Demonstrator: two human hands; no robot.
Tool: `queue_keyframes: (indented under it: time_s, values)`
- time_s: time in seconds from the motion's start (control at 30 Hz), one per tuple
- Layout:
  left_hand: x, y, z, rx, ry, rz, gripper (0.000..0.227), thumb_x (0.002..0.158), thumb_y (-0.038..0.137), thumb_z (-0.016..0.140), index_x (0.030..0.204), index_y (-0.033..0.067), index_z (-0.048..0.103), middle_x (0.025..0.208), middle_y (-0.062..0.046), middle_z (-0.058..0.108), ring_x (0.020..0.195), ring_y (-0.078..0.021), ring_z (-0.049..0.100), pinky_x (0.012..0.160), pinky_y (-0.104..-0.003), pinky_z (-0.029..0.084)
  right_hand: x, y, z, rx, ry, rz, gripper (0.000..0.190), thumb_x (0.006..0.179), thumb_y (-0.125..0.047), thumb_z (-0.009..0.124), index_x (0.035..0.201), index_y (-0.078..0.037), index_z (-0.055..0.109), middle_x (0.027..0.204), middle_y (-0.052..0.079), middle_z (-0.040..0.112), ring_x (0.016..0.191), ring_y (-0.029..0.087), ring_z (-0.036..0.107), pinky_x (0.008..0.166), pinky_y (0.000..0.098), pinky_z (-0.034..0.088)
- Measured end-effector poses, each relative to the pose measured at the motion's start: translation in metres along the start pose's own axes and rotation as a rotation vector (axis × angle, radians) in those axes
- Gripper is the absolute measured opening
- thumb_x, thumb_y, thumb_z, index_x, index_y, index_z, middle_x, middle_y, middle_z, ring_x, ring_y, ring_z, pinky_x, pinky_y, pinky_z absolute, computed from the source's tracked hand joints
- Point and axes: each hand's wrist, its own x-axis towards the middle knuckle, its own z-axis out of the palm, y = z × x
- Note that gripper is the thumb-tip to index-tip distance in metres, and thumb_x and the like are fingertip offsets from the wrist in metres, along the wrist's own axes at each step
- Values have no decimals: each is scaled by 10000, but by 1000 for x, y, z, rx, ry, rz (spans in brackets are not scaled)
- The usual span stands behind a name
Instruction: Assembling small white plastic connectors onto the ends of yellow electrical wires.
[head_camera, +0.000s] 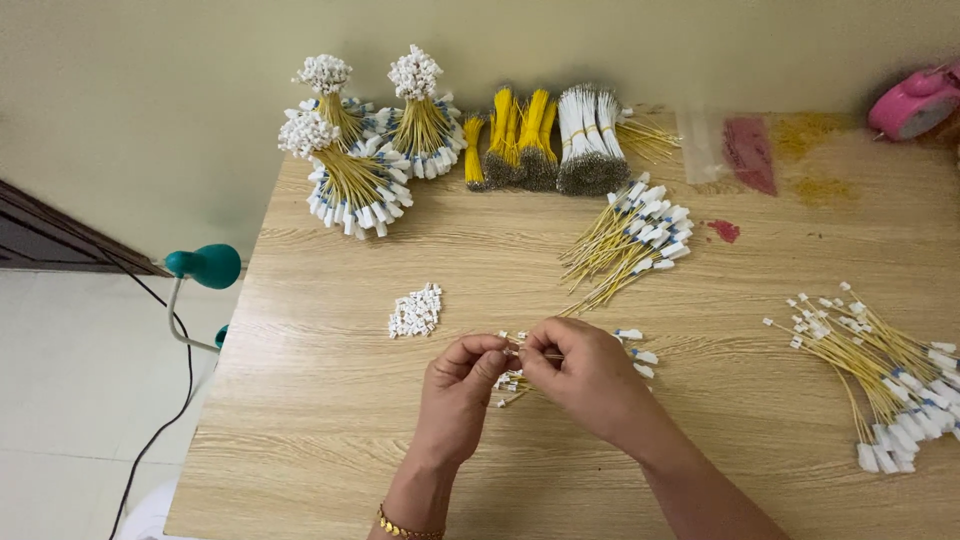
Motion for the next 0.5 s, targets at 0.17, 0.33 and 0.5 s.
queue_keyframes:
  time_s: [0.17,0.33,0.5]
  values:
    - [1,2,4,32,1,3,127,982,39,658,1088,-5,713,1024,-86,750,975,-179,712,907,-338,588,4,-2,-6,45,-66,95,187,878,-220,721,896,-34,709,730,39,727,638,98,643,572,290,532]
    - [2,2,7,108,17,26,119,979,26,657,1077,-7,716,1013,-83,753,965,-173,716,898,-332,596,7,14,-3,102,-70,18,175,891,-204,702,901,-29,705,733,27,731,664,75,648,601,271,544]
    - [1,-5,7,172,62,-19,106,970,4,660,1048,-11,731,991,-78,758,936,-160,708,872,-312,597,7,10,-3,121,-75,81,179,885,-202,711,920,-27,708,764,29,744,688,78,667,610,281,558]
